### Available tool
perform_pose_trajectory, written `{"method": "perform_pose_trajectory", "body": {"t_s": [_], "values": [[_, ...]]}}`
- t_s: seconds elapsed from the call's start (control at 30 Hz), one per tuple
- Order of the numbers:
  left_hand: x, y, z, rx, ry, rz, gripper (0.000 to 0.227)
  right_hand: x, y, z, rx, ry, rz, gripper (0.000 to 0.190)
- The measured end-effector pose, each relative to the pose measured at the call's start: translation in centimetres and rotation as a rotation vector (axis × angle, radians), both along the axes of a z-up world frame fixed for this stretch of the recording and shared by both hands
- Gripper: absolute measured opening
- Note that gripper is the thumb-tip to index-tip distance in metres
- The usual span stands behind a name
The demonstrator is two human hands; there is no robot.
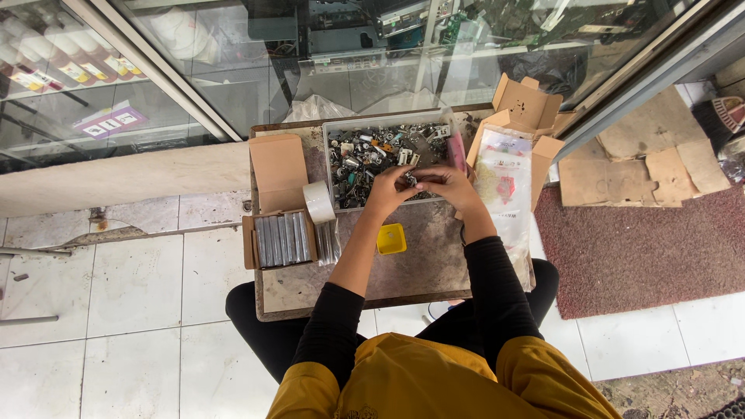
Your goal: The person sits on the floor and sorts small metal keychains from a yellow container into clear plastic bags. They use scissors to cut the bags and tape to seal them, then place the packaged items into a cardboard box.
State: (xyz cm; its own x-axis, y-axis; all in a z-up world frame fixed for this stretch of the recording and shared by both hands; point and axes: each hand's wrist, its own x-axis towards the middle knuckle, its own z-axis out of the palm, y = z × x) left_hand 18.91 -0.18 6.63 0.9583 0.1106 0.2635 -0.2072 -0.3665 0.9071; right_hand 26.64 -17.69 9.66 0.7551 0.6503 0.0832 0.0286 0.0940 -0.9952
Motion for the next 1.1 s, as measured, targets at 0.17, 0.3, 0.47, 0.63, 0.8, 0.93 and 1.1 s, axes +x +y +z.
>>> {"method": "perform_pose_trajectory", "body": {"t_s": [0.17, 0.3, 0.47, 0.63, 0.8, 0.93, 1.1], "values": [[0.0, 0.1, 0.1, 0.059, -0.022, -0.015, 0.056, 0.1, 0.1, 0.0, 0.026, -0.031, 0.003, 0.026], [-0.2, 0.1, -0.2, 0.060, -0.026, -0.039, 0.062, -0.1, 0.1, 0.0, 0.047, -0.062, -0.004, 0.029], [0.3, 0.5, -1.3, 0.077, -0.006, -0.029, 0.059, 0.5, 0.2, -1.7, 0.019, -0.119, 0.015, 0.036], [0.0, 0.5, -0.6, 0.040, 0.032, -0.039, 0.058, 0.9, 0.1, -2.0, 0.002, -0.169, 0.024, 0.030], [-0.5, 0.5, 0.3, -0.097, 0.085, -0.070, 0.057, 0.9, 0.1, -2.2, 0.000, -0.185, 0.032, 0.025], [-0.2, 0.7, 0.2, -0.175, 0.129, -0.095, 0.059, 1.1, 0.0, -2.4, -0.001, -0.151, 0.032, 0.025], [-0.1, 1.0, -0.4, -0.296, 0.172, -0.122, 0.063, 1.1, -0.1, -2.5, -0.020, -0.138, 0.026, 0.023]]}}
